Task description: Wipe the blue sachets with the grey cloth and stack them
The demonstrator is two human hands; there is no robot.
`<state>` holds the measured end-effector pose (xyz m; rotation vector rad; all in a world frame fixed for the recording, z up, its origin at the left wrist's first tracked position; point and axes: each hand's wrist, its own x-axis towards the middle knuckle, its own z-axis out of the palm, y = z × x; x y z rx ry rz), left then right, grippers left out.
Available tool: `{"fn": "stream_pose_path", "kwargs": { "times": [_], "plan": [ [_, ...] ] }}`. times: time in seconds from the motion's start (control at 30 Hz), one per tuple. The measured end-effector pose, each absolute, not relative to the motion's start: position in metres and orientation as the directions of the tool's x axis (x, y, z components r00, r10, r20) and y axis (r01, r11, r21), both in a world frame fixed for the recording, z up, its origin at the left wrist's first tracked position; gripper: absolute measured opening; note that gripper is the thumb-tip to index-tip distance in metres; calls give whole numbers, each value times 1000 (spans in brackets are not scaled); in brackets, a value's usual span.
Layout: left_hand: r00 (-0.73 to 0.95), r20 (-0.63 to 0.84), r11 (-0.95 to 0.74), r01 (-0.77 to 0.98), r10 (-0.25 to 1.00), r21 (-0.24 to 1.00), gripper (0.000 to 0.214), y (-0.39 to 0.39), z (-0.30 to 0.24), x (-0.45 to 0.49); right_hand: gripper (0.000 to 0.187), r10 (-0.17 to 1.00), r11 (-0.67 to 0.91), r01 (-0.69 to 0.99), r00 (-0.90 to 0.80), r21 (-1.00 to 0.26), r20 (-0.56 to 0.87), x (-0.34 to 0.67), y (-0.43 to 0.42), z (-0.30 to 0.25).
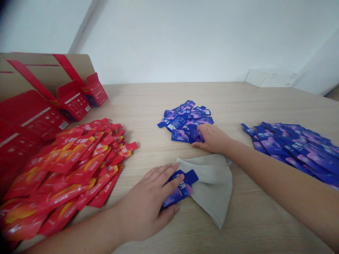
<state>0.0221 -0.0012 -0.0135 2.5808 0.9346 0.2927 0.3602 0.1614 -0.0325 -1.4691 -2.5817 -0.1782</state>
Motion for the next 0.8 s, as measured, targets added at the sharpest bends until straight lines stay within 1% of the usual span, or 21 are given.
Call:
{"fn": "stream_pose_path", "kwargs": {
  "times": [0.1,0.27,0.37,0.47,0.6,0.67,0.8],
  "plan": [
    [754,73,-707,570,652,419,72,-1,-15,22,63,862,490,872,-484,-3,148,359,155,-28],
    [754,64,-704,575,654,417,73,0,-14,24,68,915,398,914,-402,-83,-31,356,154,-15],
    [754,64,-703,574,654,420,72,0,-15,24,62,928,315,940,-333,-128,-167,356,161,-8],
    [754,70,-705,572,653,420,72,0,-15,24,54,910,280,945,-317,-170,-268,357,166,-1],
    [752,84,-706,566,653,425,71,-1,-16,23,44,886,268,935,-333,-231,-323,361,165,8],
    [752,92,-708,562,653,429,70,-2,-17,22,39,869,273,917,-365,-292,-333,366,162,13],
    [746,104,-706,563,658,431,70,-2,-18,22,34,864,267,869,-407,-416,-296,381,155,19]
  ]
}}
